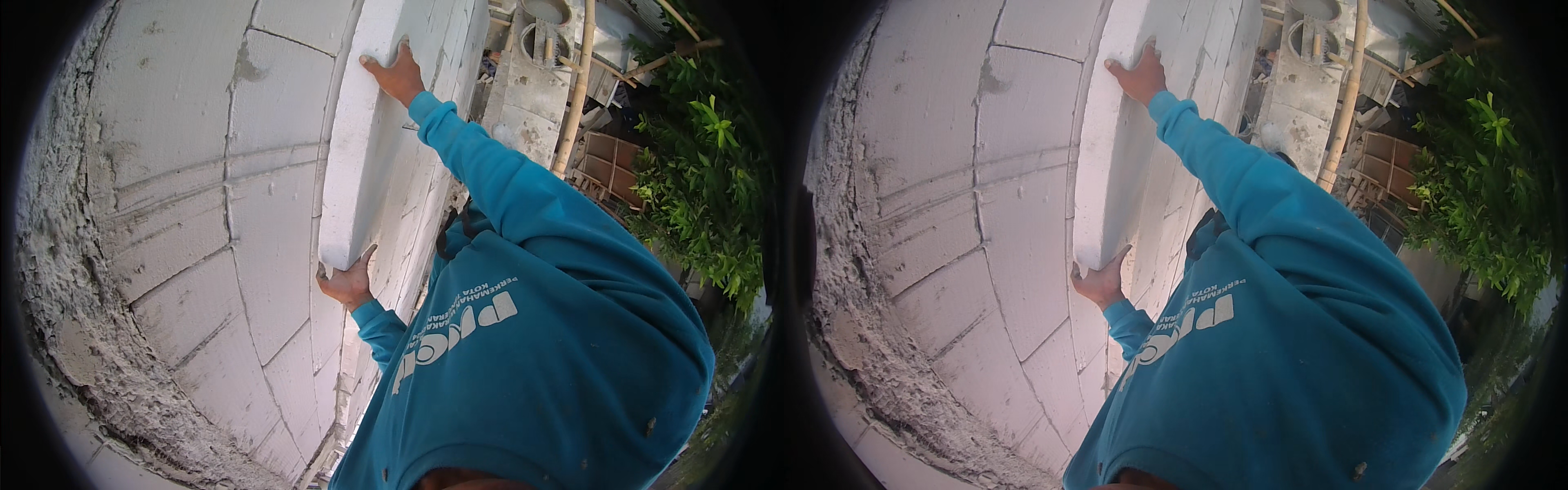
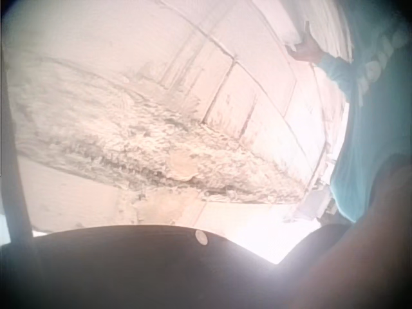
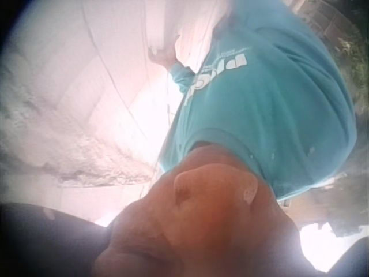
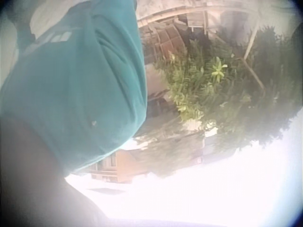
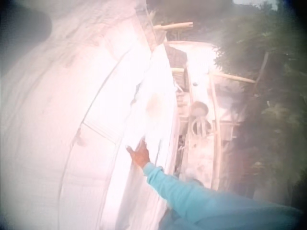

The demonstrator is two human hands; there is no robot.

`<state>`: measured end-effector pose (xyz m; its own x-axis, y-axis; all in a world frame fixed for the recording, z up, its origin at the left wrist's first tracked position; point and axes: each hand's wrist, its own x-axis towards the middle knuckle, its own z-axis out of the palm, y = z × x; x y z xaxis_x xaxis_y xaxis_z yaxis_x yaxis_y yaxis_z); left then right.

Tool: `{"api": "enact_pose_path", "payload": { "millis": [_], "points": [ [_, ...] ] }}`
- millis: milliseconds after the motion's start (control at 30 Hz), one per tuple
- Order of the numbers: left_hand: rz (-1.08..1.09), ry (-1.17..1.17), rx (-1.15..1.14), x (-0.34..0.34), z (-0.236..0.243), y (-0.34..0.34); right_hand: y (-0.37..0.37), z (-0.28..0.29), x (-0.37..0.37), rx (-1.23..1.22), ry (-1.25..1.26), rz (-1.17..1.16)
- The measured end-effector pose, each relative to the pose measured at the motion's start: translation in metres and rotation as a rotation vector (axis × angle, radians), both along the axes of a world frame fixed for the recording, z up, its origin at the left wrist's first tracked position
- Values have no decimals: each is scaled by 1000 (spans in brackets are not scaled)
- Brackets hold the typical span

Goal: The person applies cement to a white rectangular tile using a trowel, then presses the tile onto a vertical wall surface. They use a hammer to tap the tile into place and adjust its alignment. The process is repeated for additional tiles along the wall.

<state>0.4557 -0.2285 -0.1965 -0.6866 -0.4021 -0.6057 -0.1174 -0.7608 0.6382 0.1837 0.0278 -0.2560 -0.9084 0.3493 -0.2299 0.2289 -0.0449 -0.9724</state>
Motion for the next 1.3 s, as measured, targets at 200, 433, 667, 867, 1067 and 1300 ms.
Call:
{"api": "enact_pose_path", "payload": {
  "millis": [200,433,667,867,1067,1300],
  "points": [
    [-103,-172,-93,6,-11,-10,24,-17,15,-131,56,-1],
    [-198,-319,-96,3,0,13,43,-16,28,-164,166,-83],
    [-239,-45,291,16,-34,-13,27,8,7,207,-36,-247],
    [-114,-114,273,39,-67,-2,55,-12,18,262,-82,-263],
    [-208,-16,-168,52,-69,25,86,-21,47,-66,-36,-271],
    [-182,-158,29,81,-41,20,129,-37,151,-285,-155,-370]
  ]
}}
